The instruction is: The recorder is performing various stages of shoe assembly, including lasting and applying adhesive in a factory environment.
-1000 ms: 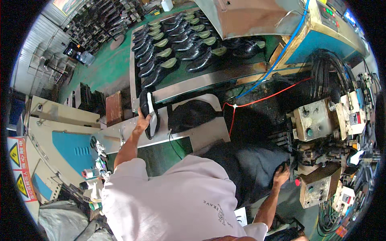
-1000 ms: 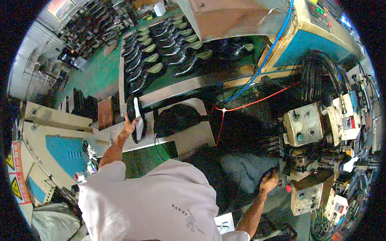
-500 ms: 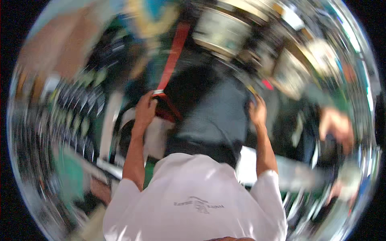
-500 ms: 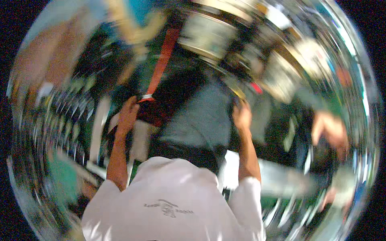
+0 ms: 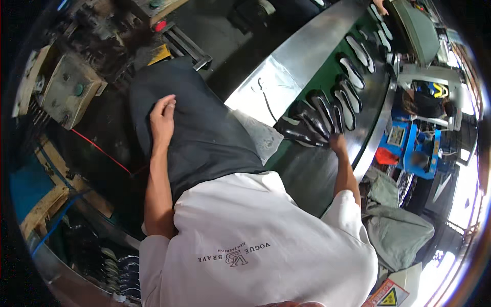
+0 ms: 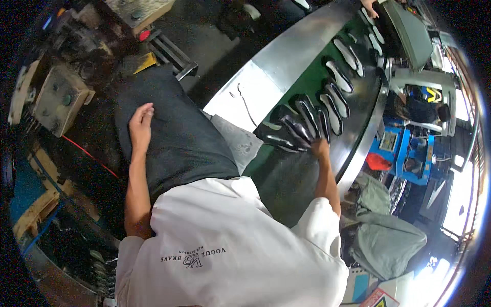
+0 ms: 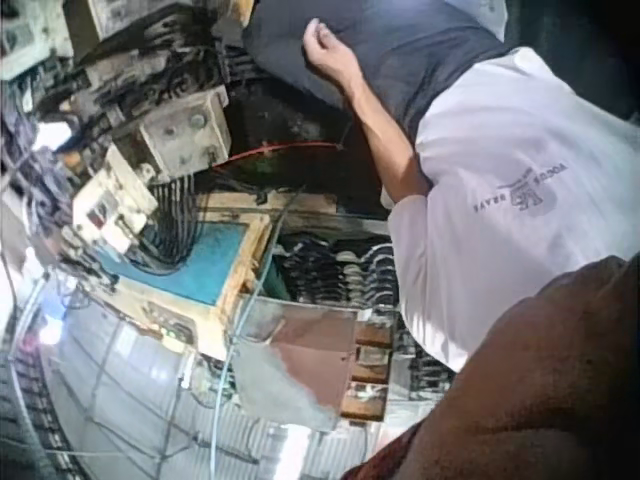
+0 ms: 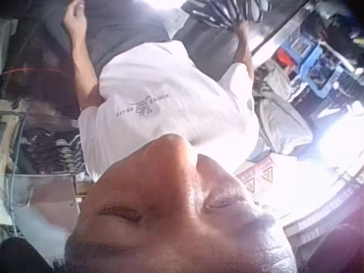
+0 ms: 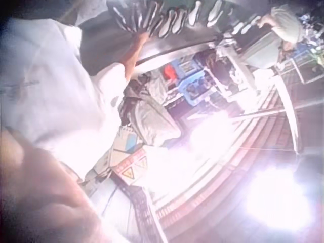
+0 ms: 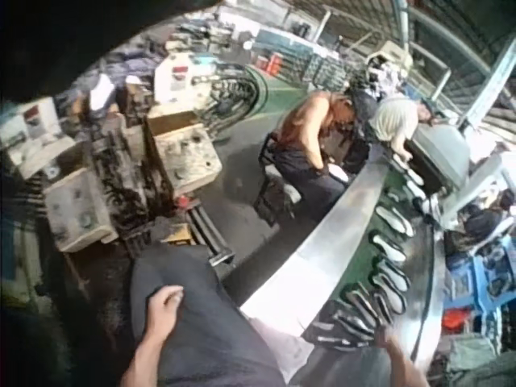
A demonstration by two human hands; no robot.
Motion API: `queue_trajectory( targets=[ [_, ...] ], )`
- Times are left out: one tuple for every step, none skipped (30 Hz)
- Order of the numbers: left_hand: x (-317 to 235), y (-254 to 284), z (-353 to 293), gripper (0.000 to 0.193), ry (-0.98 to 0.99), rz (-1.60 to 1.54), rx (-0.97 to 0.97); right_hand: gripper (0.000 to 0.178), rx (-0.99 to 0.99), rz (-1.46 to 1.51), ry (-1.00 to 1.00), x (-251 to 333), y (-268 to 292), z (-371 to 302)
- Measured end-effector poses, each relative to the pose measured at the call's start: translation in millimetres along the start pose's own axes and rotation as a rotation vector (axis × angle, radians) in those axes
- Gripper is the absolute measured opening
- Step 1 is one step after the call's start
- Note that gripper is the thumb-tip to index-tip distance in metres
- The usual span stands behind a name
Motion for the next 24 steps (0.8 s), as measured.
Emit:
queue_trajectory(
  targets=[
    [0,-2,2,0.026,0.059,-0.074,0.015,0.038,0.117,0.004,-0.088,-11,-28,-28],
    [-4,3,-1,0.027,0.061,-0.006,0.011,0.053,0.098,0.114,-0.045,19,-48,-56],
    [-3,-15,3,0.028,0.06,-0.039,0.043,0.076,-0.016,0.085,-0.069,-30,-65,-76],
    [-4,-14,2,0.028,0.06,-0.01,0.044,0.094,-0.106,0.056,-0.006,-2,-84,-88],
    [-7,-12,1,0.028,0.066,0.021,0.038,0.102,-0.261,0.038,0.072,42,-85,-97],
    [-10,-11,1,0.027,0.072,0.041,0.036,0.101,-0.296,0.034,0.099,77,-77,-99],
    [-11,-12,2,0.027,0.069,0.062,0.046,0.1,-0.337,0.023,0.121,107,-63,-95],
    [-10,-14,3,0.027,0.083,0.015,0.044,0.101,-0.342,-0.015,0.158,124,-56,-89],
    [-9,-17,4,0.027,0.099,-0.036,0.043,0.102,-0.347,-0.057,0.194,136,-51,-81],
    [-11,-21,4,0.027,0.097,-0.028,0.056,0.105,-0.245,0.0,0.109,137,-46,-69],
    [-14,-21,3,0.027,0.112,-0.015,0.045,0.108,-0.171,-0.016,0.084,138,-39,-65],
    [-16,-18,3,0.026,0.125,-0.002,0.028,0.11,-0.129,-0.007,0.086,145,-31,-68],
    [-13,-15,4,0.026,0.12,-0.003,0.018,0.113,-0.095,-0.007,0.097,149,-23,-65],
    [-7,-11,5,0.026,0.13,-0.04,0.014,0.115,-0.029,-0.016,0.109,153,-30,-70],
    [-2,-12,6,0.025,0.14,-0.086,0.013,0.117,0.036,-0.035,0.118,153,-39,-81],
    [-4,-17,6,0.025,0.14,-0.101,0.0,0.119,0.11,0.156,0.058,147,-55,-89],
    [-9,-22,5,0.025,0.131,-0.087,-0.002,0.117,0.053,0.307,0.028,145,-67,-102],
    [-12,-24,5,0.025,0.125,-0.069,-0.003,0.116,0.084,0.385,-0.037,146,-71,-110],
    [-11,-22,3,0.025,0.137,-0.079,-0.014,0.115,0.121,0.46,-0.108,148,-76,-122],
    [-14,-21,4,0.025,0.074,-0.015,-0.018,0.114,0.124,0.562,-0.15,152,-79,-130],
    [-20,-20,3,0.025,0.01,0.048,-0.015,0.113,0.124,0.666,-0.198,154,-79,-140],
    [-24,-24,5,0.024,-0.006,0.084,-0.006,0.113,0.118,0.652,-0.2,158,-77,-143],
    [-28,-28,6,0.024,-0.004,0.07,-0.003,0.107,0.082,0.72,-0.24,159,-74,-147],
    [-37,-38,10,0.025,-0.03,0.035,0.045,0.102,0.034,0.795,-0.287,158,-70,-151]
  ],
)
Point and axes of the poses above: each hand's wrist, its own z-axis towards the middle knuckle, its own y-axis out of the back of the hand, x = y × z, the point moved 6 cm from there along z, towards the middle knuckle, and after that the axes turned 2 degrees about x, right-handed, at the moved point
